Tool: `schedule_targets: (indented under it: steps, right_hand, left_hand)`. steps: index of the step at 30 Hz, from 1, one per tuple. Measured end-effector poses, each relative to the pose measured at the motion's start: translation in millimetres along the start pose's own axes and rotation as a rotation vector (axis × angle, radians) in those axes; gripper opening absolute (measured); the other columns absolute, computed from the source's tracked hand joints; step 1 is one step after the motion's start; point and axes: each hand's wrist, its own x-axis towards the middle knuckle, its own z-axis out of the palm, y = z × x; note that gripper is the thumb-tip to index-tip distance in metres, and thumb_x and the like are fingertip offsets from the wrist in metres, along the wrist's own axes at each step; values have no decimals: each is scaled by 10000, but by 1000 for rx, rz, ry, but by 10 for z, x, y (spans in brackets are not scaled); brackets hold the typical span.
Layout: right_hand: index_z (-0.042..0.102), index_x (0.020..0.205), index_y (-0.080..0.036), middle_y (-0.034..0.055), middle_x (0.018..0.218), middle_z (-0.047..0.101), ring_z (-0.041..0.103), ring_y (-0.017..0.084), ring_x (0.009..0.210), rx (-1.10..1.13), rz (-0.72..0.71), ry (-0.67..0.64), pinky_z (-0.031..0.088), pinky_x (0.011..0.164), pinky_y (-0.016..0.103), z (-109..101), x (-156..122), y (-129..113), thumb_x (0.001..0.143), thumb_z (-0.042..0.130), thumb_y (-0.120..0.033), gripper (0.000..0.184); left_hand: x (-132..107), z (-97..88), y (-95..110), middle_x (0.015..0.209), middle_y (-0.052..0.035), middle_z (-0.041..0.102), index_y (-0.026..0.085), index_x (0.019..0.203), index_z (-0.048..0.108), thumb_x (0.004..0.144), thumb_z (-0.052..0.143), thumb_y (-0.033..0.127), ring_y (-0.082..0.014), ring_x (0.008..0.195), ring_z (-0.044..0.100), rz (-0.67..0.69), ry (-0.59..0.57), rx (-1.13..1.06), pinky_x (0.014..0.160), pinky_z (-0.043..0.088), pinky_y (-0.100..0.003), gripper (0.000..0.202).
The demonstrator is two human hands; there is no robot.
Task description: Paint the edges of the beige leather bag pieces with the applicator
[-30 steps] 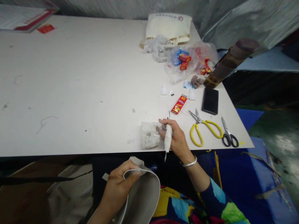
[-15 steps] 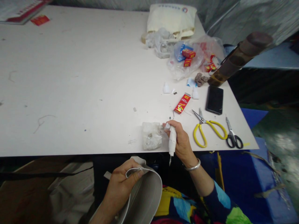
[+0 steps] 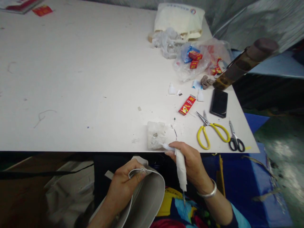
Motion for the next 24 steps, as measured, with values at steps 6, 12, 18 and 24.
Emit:
schedule_targets:
  steps: [6,12,18,24]
  right_hand:
    - [650,1175,-261,32,929,751,719,197,774,-39,-12,-47,572,707,322,-21,26,-21,1038,679,-277,142]
    - [644,1161,-249,34,915,742,707,196,769,-49,-14,-86,555,704,320,-54,48,-39,1056,643,-278,108]
    - [644,1155,-257,45,941,758,728,209,807,-75,-12,-91,561,710,329,-63,56,-40,1066,623,-295,99]
    - [647,1152,-237,50,921,748,707,208,790,-109,-29,-129,539,701,322,-100,86,-60,1058,629,-252,97]
  left_hand:
    - [3,-21,23,726,-30,658,193,708,698,891,696,413,-199,728,612,3,11,8,696,455,-288,286]
    - [21,-23,37,725,-32,664,194,708,707,876,706,409,-194,707,600,-10,14,-22,685,456,-289,273]
    - [29,-27,17,712,-36,660,196,696,704,867,711,408,-195,692,595,-13,23,-29,657,448,-287,272]
    - [25,-30,-5,715,-36,663,198,699,704,864,705,403,-196,700,596,-27,23,-37,670,446,-290,263]
